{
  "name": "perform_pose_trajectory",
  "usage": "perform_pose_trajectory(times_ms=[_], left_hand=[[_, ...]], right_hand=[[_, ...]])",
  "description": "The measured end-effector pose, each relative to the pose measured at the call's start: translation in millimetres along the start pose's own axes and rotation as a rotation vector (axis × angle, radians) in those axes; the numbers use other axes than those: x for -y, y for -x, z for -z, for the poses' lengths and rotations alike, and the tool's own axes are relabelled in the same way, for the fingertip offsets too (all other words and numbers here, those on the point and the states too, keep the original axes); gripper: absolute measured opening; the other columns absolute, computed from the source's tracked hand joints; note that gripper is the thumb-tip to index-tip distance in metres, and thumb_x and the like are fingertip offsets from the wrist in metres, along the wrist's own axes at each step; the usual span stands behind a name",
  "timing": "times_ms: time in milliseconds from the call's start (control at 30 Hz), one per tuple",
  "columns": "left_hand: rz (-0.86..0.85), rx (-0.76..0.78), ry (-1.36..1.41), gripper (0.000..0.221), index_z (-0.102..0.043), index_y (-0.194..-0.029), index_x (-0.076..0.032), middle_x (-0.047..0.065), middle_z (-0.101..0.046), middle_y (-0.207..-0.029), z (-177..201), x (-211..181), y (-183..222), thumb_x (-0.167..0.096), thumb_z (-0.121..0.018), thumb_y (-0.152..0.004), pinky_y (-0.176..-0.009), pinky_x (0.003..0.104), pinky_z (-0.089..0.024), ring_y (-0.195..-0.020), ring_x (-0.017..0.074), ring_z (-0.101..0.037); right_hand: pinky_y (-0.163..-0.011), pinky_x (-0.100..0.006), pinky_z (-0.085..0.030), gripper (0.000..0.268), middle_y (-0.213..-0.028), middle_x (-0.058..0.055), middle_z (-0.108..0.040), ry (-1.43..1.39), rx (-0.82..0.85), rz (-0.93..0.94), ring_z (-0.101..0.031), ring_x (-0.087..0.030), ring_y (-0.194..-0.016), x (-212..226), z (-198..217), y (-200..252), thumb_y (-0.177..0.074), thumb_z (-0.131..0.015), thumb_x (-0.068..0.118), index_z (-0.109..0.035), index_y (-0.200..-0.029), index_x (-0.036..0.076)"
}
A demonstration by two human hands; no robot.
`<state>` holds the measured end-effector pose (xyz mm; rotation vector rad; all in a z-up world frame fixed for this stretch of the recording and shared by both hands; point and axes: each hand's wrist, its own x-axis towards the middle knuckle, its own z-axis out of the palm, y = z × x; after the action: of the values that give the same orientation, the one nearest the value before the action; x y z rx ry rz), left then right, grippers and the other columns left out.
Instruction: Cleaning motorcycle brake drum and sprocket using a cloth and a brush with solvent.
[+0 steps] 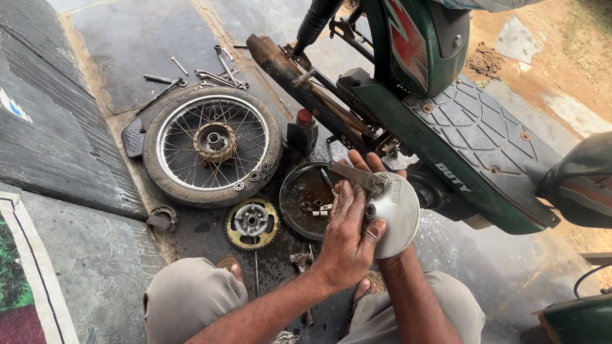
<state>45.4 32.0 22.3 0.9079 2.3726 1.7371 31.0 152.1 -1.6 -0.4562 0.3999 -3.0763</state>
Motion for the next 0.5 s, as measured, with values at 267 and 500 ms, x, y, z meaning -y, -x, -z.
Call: perform_pose_trajectory(times_ms=[267,500], left_hand=[[-0.195,-0.141,-0.135,0.049,-0.05,-0.142,0.014,0.04,-0.05,-0.145,-0.7,33.8,8.4,-0.021,-0.054,-0.108,-0.123,0.059,-0.035,-0.144,0.0525,-0.044],[0.366,-0.222,0.288,0.032,-0.064,-0.126,0.003,0.035,-0.066,-0.129,26.7,55.1,-7.1,-0.003,-0.054,-0.097,-0.085,0.041,-0.06,-0.116,0.0447,-0.064]], right_hand=[[-0.116,-0.052,-0.045,0.062,-0.157,-0.021,-0.045,0.149,-0.135,0.018,-0.041,-0.039,-0.148,-3.1,11.3,-5.4,-0.111,-0.031,0.055,-0.052,-0.149,0.01],[-0.109,-0.053,-0.051,0.059,-0.148,-0.021,-0.055,0.083,-0.227,0.059,-0.048,-0.038,-0.141,12.8,4.0,-6.6,-0.111,-0.037,0.054,-0.059,-0.139,0.008]])
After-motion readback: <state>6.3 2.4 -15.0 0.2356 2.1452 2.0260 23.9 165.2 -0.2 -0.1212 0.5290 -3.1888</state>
